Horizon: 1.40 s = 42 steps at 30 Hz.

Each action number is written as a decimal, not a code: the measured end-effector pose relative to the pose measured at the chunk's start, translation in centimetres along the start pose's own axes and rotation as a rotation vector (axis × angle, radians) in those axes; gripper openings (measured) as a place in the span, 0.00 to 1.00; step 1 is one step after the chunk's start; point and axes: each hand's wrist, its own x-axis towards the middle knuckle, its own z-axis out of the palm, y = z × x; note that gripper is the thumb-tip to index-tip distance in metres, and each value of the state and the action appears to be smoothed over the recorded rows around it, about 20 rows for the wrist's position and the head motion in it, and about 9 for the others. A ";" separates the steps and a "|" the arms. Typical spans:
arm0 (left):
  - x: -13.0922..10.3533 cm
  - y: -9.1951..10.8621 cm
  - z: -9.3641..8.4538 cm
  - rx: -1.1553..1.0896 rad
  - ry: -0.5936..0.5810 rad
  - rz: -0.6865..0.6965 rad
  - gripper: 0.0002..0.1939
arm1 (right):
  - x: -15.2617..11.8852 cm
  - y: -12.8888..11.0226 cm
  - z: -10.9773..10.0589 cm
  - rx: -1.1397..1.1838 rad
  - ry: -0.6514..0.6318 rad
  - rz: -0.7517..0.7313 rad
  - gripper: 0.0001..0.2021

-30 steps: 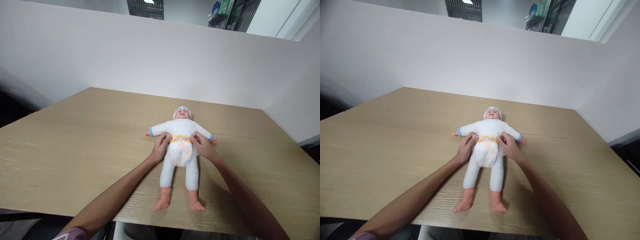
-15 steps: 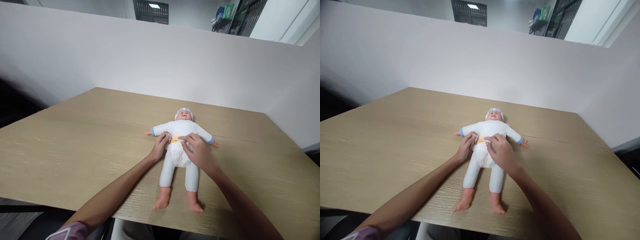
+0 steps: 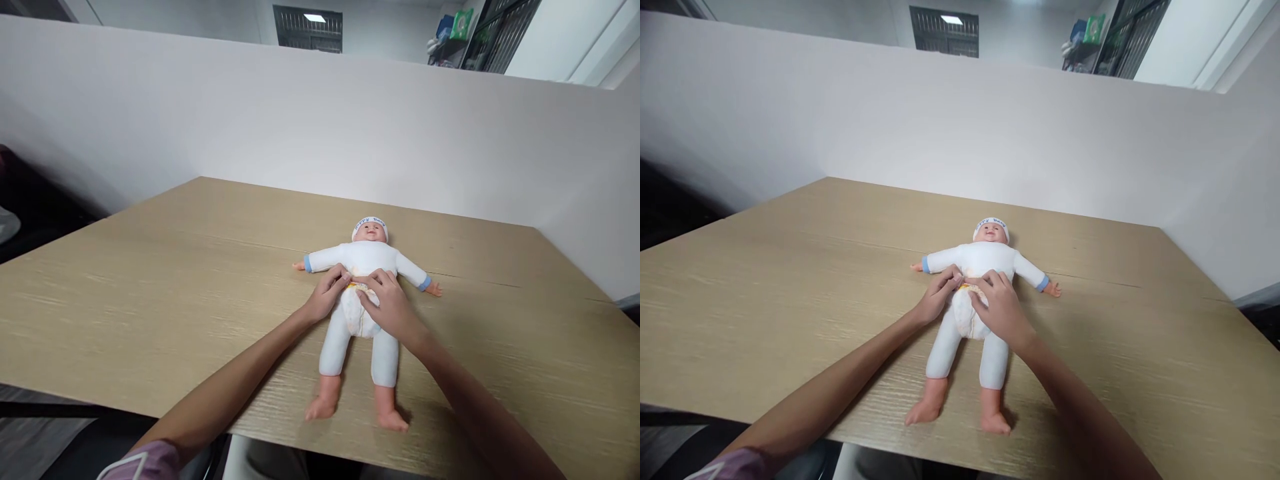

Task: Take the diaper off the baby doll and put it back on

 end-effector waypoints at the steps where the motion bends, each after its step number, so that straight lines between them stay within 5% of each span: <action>1: 0.0 0.1 0.0 0.027 -0.010 0.006 0.22 | 0.0 0.0 0.1 0.002 0.001 0.001 0.14; 9: -0.1 0.5 -0.1 0.181 -0.049 0.040 0.23 | 0.1 0.2 0.5 0.072 0.038 0.039 0.14; 22: 0.3 -0.8 0.9 -0.113 0.155 -0.143 0.26 | -0.1 0.8 1.0 0.202 0.066 0.064 0.16; 26: -0.3 -1.0 1.2 -0.077 0.184 -0.091 0.25 | 0.2 1.2 0.1 0.435 0.062 0.175 0.16; 32: -1.1 -0.4 1.2 0.155 0.309 0.137 0.18 | -2.1 5.0 -1.8 0.599 0.449 0.325 0.13; 35: -2.1 0.4 0.1 0.354 0.228 0.277 0.12 | -5.2 6.6 -1.9 0.389 0.447 0.235 0.15; 40: -3.9 0.7 -2.6 0.602 -0.179 0.344 0.25 | -8.0 6.5 -1.7 0.103 0.197 0.008 0.26; 42: -4.1 0.4 -3.2 0.653 -0.259 0.319 0.27 | -7.8 5.9 -1.7 0.065 0.124 -0.044 0.29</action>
